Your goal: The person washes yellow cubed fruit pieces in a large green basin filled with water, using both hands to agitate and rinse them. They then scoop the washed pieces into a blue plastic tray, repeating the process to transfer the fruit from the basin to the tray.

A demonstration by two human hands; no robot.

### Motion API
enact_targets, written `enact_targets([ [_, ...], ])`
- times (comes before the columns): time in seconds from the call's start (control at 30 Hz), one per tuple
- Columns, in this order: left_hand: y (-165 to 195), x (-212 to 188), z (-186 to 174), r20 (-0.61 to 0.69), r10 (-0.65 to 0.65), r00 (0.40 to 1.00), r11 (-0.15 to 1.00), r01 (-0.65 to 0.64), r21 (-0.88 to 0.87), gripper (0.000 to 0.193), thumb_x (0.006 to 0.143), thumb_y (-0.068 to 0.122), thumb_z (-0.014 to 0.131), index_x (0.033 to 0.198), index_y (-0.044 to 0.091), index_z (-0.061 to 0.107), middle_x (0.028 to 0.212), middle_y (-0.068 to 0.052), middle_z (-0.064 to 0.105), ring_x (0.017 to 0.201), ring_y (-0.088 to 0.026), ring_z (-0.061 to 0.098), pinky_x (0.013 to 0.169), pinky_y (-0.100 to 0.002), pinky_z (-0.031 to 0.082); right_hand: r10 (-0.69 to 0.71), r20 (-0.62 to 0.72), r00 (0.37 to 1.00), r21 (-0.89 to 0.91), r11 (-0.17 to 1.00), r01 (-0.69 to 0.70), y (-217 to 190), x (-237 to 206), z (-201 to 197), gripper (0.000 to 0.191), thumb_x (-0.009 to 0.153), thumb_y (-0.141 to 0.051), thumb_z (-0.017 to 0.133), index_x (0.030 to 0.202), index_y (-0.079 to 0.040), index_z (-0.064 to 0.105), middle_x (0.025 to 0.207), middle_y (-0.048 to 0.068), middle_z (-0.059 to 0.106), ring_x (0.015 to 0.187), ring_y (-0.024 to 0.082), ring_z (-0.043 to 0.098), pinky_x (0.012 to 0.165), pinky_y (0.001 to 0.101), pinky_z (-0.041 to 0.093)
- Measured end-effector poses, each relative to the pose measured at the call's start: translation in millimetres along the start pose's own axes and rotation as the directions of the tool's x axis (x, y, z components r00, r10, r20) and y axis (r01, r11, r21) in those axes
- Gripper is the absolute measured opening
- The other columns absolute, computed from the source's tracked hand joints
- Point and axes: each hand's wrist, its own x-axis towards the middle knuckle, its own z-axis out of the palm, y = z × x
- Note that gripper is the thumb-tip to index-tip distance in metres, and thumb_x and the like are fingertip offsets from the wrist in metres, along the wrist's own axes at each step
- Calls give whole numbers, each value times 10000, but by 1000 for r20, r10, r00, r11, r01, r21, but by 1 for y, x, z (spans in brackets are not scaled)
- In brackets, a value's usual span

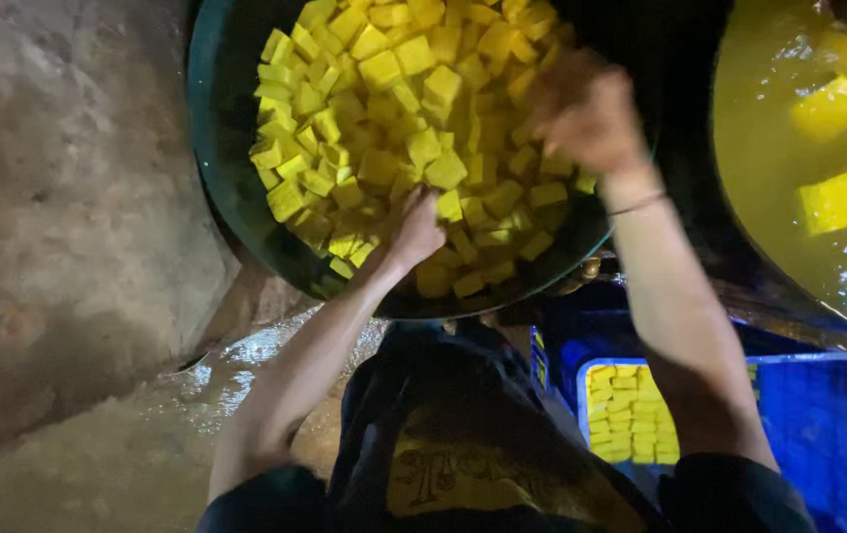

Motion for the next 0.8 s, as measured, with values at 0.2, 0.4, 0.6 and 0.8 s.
enact_targets([
  [0.2, -21, 33, 20, 59, -33, 998, 899, 55, -435, 390, 1004, 229, 556, 1359, 72, 600, 1358, -146, 620, 1166, -310, 636, 993, -410, 520, 207, 11, 978, -926, 371, -68, 101, 17, 92, 470, 973, -391, 594, 1338, -95, 609, 1241, 161, 696, 1061, 352, 697, 846, 462, 589],
  [0.4, -29, 76, -15, 268, 10, 963, 959, 67, -276, 394, 1065, 235, 457, 1401, 85, 599, 1388, -130, 627, 1171, -283, 640, 1010, -378, 549, 91, 382, 920, -916, 167, 364, 97, 65, 90, 409, 924, -280, 702, 1283, -86, 678, 1284, 160, 721, 1096, 337, 700, 908, 455, 583],
  [0.6, -7, 164, -56, 508, 169, 845, 635, -488, 600, 388, 1111, 198, 395, 1428, 134, 608, 1522, -84, 478, 1319, -280, 502, 1102, -377, 489, 128, -86, 988, -809, 570, -144, 42, 119, 67, 270, 1032, -253, 645, 1253, -123, 730, 1158, 144, 786, 954, 261, 743, 843, 437, 616],
  [0.8, 12, 224, -77, 465, 190, 864, 721, -445, 531, 386, 1052, 245, 536, 1424, 170, 609, 1536, -96, 507, 1374, -276, 500, 1158, -431, 451, 27, -129, 991, -989, 75, -130, 37, 188, 80, 333, 1015, -312, 662, 1278, -108, 684, 1202, 159, 744, 999, 261, 743, 839, 427, 635],
])
